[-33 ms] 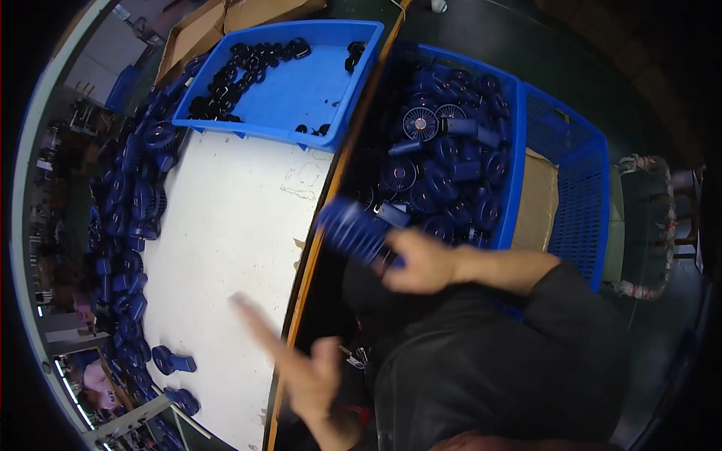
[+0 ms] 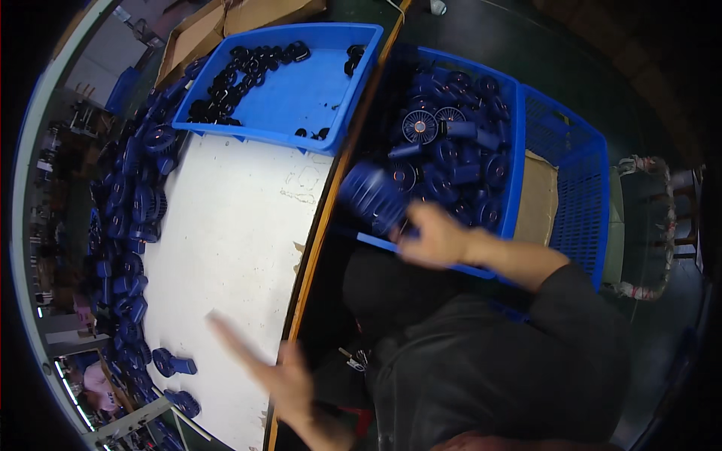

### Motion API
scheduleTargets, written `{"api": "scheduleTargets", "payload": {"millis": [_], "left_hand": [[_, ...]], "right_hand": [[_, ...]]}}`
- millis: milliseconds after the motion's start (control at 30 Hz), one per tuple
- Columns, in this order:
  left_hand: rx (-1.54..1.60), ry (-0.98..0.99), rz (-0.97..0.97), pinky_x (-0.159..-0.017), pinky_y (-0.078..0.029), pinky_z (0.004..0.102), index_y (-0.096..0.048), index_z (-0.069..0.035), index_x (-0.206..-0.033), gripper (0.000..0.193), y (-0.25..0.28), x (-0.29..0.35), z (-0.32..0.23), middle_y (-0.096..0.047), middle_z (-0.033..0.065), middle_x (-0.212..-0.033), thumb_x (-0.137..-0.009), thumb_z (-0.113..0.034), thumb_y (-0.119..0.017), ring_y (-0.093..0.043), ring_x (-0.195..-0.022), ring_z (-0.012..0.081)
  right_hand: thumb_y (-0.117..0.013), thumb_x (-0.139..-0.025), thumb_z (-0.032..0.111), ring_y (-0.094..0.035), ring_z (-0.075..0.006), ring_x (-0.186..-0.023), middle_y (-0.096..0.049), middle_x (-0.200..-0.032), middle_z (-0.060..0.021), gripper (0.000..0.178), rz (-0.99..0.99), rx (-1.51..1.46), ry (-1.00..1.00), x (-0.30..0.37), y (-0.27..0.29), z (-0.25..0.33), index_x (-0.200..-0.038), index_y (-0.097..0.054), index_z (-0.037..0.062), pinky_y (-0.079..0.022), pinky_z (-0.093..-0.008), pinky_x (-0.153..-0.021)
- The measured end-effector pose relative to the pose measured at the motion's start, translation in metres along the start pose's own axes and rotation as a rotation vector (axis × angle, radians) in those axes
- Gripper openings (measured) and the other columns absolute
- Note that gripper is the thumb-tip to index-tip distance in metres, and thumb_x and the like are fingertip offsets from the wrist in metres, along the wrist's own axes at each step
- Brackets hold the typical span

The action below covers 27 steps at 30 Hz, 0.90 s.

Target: Assembling small blue handheld fans by snapping plastic casing and blades together at a factory production line.

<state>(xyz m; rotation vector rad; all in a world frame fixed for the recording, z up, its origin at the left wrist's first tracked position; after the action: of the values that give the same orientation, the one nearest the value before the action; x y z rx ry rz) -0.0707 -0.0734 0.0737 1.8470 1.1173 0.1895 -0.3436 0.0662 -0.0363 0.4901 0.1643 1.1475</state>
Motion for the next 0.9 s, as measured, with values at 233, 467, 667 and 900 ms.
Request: {"api": "scheduleTargets", "payload": {"millis": [233,467,667,900], "left_hand": [[-0.629,0.545,-0.261,-0.116,-0.028,0.0485,-0.038,0.01,-0.144,0.076,0.136,0.044,0.283,-0.037,0.0329,-0.148,-0.099,-0.05,-0.052,-0.033,-0.14,0.045],[-0.59,0.881,-0.31,-0.106,-0.043,0.0431,-0.035,0.011,-0.145,0.099,0.168,0.049,0.368,-0.048,0.0355,-0.138,-0.09,-0.071,-0.047,-0.051,-0.127,0.0445],[-0.658,0.987,-0.301,-0.102,-0.046,0.0457,-0.038,0.014,-0.14,0.098,0.173,0.027,0.407,-0.053,0.0355,-0.132,-0.087,-0.068,-0.055,-0.055,-0.122,0.0459],[-0.728,0.979,-0.205,-0.098,-0.048,0.0466,-0.045,0.013,-0.132,0.085,0.19,0.017,0.447,-0.057,0.0341,-0.128,-0.082,-0.052,-0.067,-0.058,-0.117,0.0461]], "right_hand": [[-0.068,-0.077,0.024,-0.059,-0.0428,-0.111,-0.06,-0.115,-0.0297,0.054,-0.744,0.599,-0.345,-0.032,0.238,-0.21,-0.12,-0.057,-0.0068,-0.047,-0.0461,-0.098],[-0.071,-0.08,0.024,-0.058,-0.0396,-0.113,-0.061,-0.116,-0.0262,0.051,-0.781,0.725,-0.4,-0.04,0.255,-0.235,-0.119,-0.06,-0.0063,-0.047,-0.0448,-0.098],[-0.07,-0.081,0.011,-0.069,-0.0243,-0.08,-0.067,-0.099,-0.0182,0.03,-0.505,0.105,0.057,-0.046,0.113,-0.118,-0.108,-0.067,-0.0011,-0.056,-0.0359,-0.072],[-0.064,-0.087,0.007,-0.068,-0.0234,-0.082,-0.064,-0.099,-0.0167,0.027,0.081,-0.134,0.331,-0.029,-0.039,0.002,-0.112,-0.063,-0.0033,-0.055,-0.0348,-0.074]]}}
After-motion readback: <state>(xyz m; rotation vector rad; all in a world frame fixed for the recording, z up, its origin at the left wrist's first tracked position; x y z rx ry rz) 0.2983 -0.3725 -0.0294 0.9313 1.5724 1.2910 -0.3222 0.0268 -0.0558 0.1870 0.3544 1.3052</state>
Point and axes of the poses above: each hand's wrist, its own x-axis away from the middle knuckle, its own y-axis out of the back of the hand, z = x × y, the point moved 6 cm from there along -x, towards the middle knuckle
